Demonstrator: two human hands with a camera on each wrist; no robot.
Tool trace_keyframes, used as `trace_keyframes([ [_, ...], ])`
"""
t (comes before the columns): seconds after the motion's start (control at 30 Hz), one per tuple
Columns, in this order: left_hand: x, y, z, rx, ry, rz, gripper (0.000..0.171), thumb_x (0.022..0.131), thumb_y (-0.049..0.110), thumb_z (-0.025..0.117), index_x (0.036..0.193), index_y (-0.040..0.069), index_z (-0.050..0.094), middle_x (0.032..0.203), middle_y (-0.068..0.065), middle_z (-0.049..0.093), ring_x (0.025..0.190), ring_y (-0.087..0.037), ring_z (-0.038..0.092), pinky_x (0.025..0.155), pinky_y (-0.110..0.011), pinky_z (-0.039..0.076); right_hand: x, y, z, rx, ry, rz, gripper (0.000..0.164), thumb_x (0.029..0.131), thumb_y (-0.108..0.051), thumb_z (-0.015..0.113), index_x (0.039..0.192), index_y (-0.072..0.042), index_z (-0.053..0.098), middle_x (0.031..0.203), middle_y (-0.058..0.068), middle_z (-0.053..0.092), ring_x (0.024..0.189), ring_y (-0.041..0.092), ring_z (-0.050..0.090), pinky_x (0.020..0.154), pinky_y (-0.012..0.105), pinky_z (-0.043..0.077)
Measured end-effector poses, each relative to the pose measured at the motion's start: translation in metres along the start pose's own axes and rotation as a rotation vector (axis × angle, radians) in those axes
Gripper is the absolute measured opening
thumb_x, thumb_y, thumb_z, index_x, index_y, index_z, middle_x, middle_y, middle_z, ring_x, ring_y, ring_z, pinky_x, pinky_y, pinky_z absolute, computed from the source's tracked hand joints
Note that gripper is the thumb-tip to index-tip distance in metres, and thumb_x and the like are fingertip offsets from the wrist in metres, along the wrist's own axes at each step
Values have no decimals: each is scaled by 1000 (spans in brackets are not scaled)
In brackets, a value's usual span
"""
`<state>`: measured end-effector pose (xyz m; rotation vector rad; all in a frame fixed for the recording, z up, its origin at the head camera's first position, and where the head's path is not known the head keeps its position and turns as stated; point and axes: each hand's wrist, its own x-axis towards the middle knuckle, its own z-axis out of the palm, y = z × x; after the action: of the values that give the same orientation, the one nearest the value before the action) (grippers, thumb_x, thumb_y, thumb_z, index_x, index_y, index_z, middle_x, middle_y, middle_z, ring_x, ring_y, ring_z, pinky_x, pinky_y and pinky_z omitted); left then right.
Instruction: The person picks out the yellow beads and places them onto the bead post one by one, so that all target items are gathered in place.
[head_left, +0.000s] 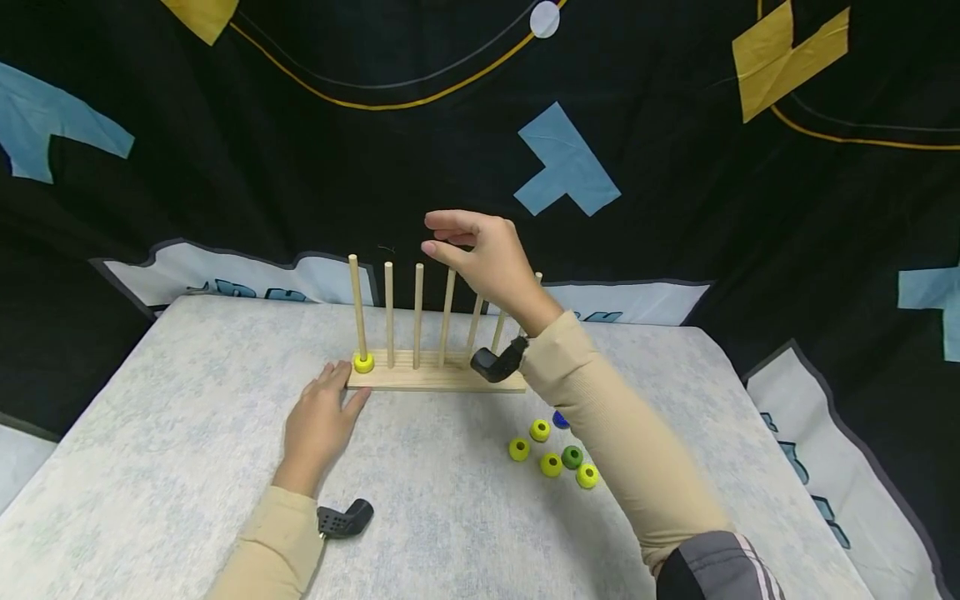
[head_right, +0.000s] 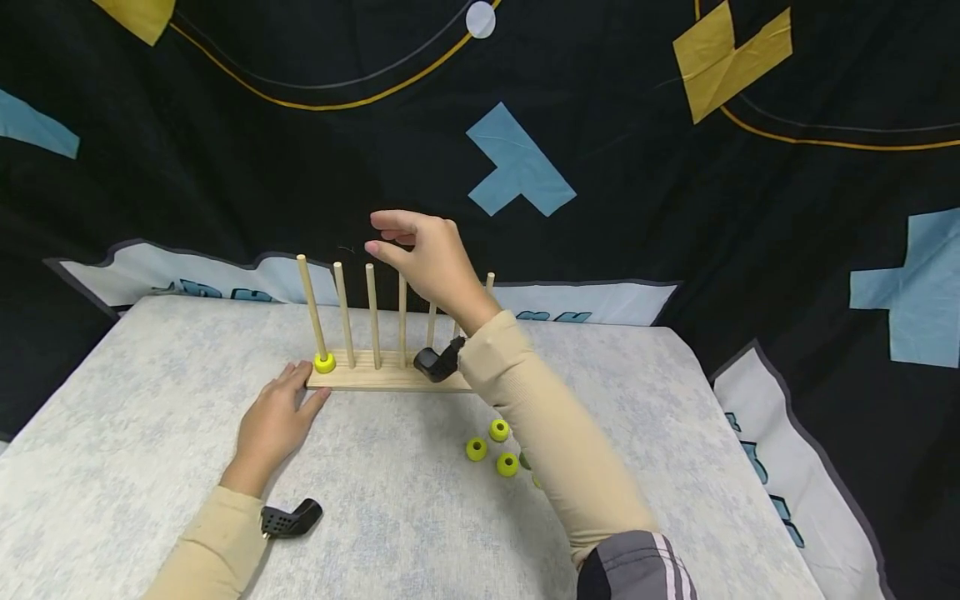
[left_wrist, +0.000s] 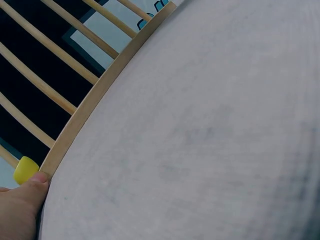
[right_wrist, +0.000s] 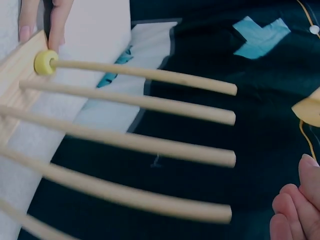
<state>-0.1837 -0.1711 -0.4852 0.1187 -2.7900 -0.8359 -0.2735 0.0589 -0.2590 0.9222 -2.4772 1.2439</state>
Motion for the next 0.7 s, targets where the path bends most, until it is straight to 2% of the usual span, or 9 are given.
trace_keyframes([
  [0.27,-2,0,-2,12,-5,-9,62,99,35,60,149,3,42,155,-19,41,144,-45,34,112,-67,33,-26,8,-28,24,23,16,39,90,-25,74,126,-14,68,124,2,71,111,11,68,97,32,57],
  [0.5,-2,1,-1,5,0,-3,62,99,35,60,149,3,42,155,-19,41,144,-45,35,111,-68,33,-60,15,-44,-5,35,-20,37,89,-22,75,124,-12,69,123,2,72,109,12,68,97,31,57],
  [0.7,-1,2,0,7,2,-2,62,100,35,60,149,3,42,155,-18,41,144,-44,35,111,-68,33,-88,28,-56,-6,44,-15,35,89,-18,75,123,-10,70,122,5,72,108,15,68,97,35,57],
])
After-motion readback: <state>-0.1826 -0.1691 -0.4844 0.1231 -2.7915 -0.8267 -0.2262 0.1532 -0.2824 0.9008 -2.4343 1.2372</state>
